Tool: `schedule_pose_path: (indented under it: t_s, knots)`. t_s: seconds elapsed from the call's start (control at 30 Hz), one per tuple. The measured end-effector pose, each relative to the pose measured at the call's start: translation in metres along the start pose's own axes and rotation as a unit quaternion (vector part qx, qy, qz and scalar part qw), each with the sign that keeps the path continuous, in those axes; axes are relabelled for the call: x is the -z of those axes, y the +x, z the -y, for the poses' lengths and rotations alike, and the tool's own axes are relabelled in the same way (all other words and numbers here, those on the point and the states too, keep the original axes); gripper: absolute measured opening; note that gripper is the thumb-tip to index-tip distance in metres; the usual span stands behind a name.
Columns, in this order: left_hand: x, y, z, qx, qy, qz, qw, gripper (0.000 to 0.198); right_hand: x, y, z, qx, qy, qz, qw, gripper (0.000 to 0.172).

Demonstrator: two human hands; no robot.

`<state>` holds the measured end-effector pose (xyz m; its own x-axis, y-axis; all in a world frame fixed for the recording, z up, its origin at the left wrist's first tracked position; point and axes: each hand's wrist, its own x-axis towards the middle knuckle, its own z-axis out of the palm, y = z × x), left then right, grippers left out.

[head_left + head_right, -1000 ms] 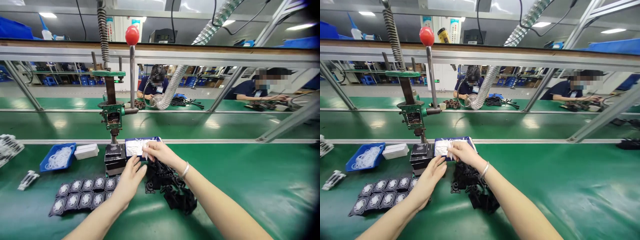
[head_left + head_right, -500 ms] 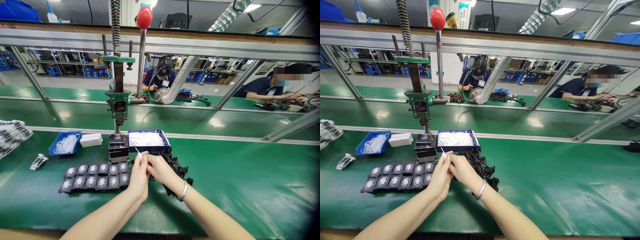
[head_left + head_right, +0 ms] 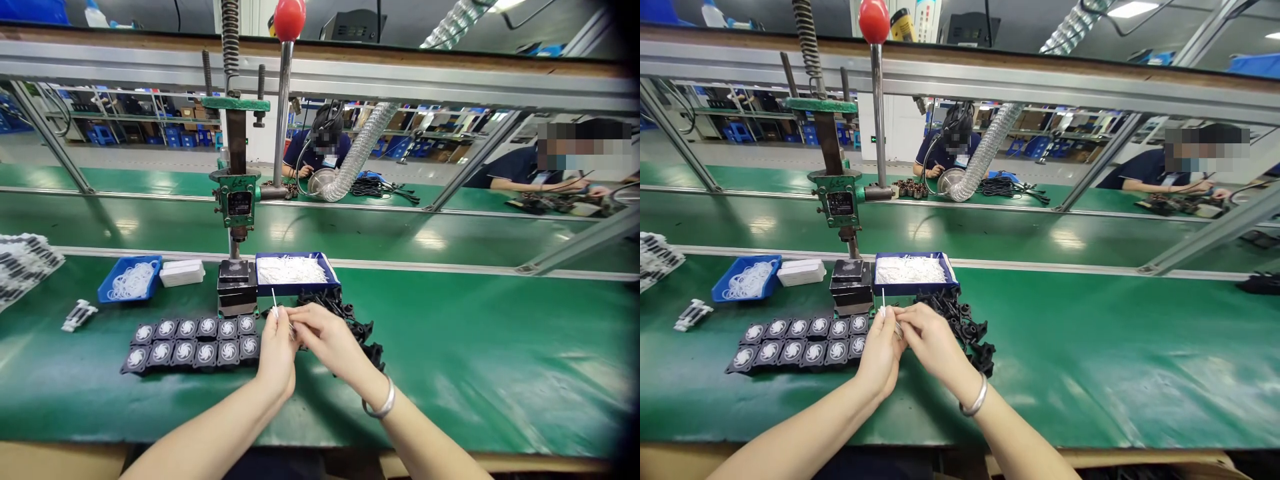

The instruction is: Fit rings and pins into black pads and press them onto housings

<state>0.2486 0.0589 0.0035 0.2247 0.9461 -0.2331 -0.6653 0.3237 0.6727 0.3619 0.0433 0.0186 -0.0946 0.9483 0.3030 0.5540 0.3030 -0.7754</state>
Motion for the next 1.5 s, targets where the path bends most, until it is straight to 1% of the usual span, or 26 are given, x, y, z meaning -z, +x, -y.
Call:
schedule_pose_path:
  t_s: [0.07, 0.1, 0.13, 0.17, 0.23, 0.3, 0.37, 0.43, 0.5, 0.57, 0.63, 0.73, 0.87, 1.0, 1.1, 1.2, 1.33, 1.37, 1.43, 1.5]
  knots:
    - [0.001, -0.003, -0.003, -0.009, 0.012, 0.032, 0.999, 0.041, 0.005, 0.003, -0.001, -0.035, 0.003, -0.087, 0.996, 0.019]
    - [0.001, -0.005, -0.005, -0.011, 0.020, 0.043, 0.999, 0.042, 0.005, 0.005, -0.003, -0.062, 0.022, -0.116, 0.991, 0.020]
    - [0.002, -0.006, -0.005, -0.009, 0.028, 0.052, 0.998, 0.043, 0.005, 0.008, -0.004, -0.089, 0.050, -0.122, 0.987, 0.024]
    - [0.003, -0.008, -0.005, -0.004, 0.037, 0.057, 0.998, 0.044, 0.002, 0.012, -0.006, -0.113, 0.082, -0.108, 0.984, 0.030]
    - [0.005, -0.012, -0.004, 0.011, 0.055, 0.060, 0.997, 0.047, -0.006, 0.018, -0.009, -0.143, 0.140, -0.044, 0.979, 0.040]
    - [0.010, -0.019, -0.003, 0.031, 0.068, 0.059, 0.995, 0.049, -0.017, 0.022, -0.013, -0.149, 0.159, 0.012, 0.976, 0.047]
    - [0.018, -0.027, -0.003, 0.068, 0.074, 0.046, 0.994, 0.052, -0.027, 0.024, -0.016, -0.149, 0.155, 0.035, 0.976, 0.051]
    - [0.029, -0.038, -0.004, 0.128, 0.069, 0.029, 0.989, 0.055, -0.033, 0.024, -0.021, -0.143, 0.124, 0.040, 0.981, 0.050]
    - [0.043, -0.050, -0.008, 0.189, 0.066, 0.025, 0.979, 0.055, -0.036, 0.023, -0.025, -0.136, 0.066, 0.044, 0.988, 0.044]
    - [0.058, -0.062, -0.012, 0.237, 0.071, 0.041, 0.968, 0.053, -0.039, 0.023, -0.027, -0.124, -0.011, 0.058, 0.991, 0.030]
    - [0.071, -0.071, -0.018, 0.264, 0.085, 0.069, 0.958, 0.049, -0.046, 0.025, -0.027, -0.110, -0.093, 0.079, 0.986, 0.018]
    - [0.086, -0.077, -0.027, 0.277, 0.110, 0.099, 0.950, 0.046, -0.061, 0.031, -0.024, -0.100, -0.200, 0.115, 0.968, 0.013]
    - [0.103, -0.078, -0.038, 0.284, 0.131, 0.086, 0.946, 0.049, -0.079, 0.039, -0.022, -0.101, -0.296, 0.150, 0.938, 0.015]
    - [0.117, -0.077, -0.049, 0.283, 0.169, 0.101, 0.939, 0.053, -0.081, 0.042, -0.023, -0.105, -0.341, 0.175, 0.918, 0.011]
    - [0.125, -0.072, -0.054, 0.268, 0.213, 0.122, 0.932, 0.055, -0.078, 0.038, -0.023, -0.104, -0.349, 0.185, 0.913, 0.014]
    - [0.134, -0.063, -0.054, 0.249, 0.248, 0.143, 0.925, 0.057, -0.071, 0.036, -0.021, -0.094, -0.329, 0.184, 0.921, 0.014]
    - [0.144, -0.054, -0.053, 0.234, 0.275, 0.155, 0.920, 0.058, -0.053, 0.042, -0.010, -0.066, -0.250, 0.161, 0.952, 0.011]
    - [0.146, -0.052, -0.053, 0.235, 0.279, 0.159, 0.917, 0.059, -0.050, 0.044, -0.008, -0.059, -0.230, 0.154, 0.959, 0.013]
    - [0.148, -0.049, -0.054, 0.243, 0.289, 0.177, 0.909, 0.060, -0.049, 0.049, -0.003, -0.033, -0.173, 0.121, 0.977, 0.020]
    - [0.148, -0.047, -0.056, 0.238, 0.303, 0.199, 0.901, 0.057, -0.053, 0.051, -0.001, 0.002, -0.114, 0.072, 0.991, 0.023]
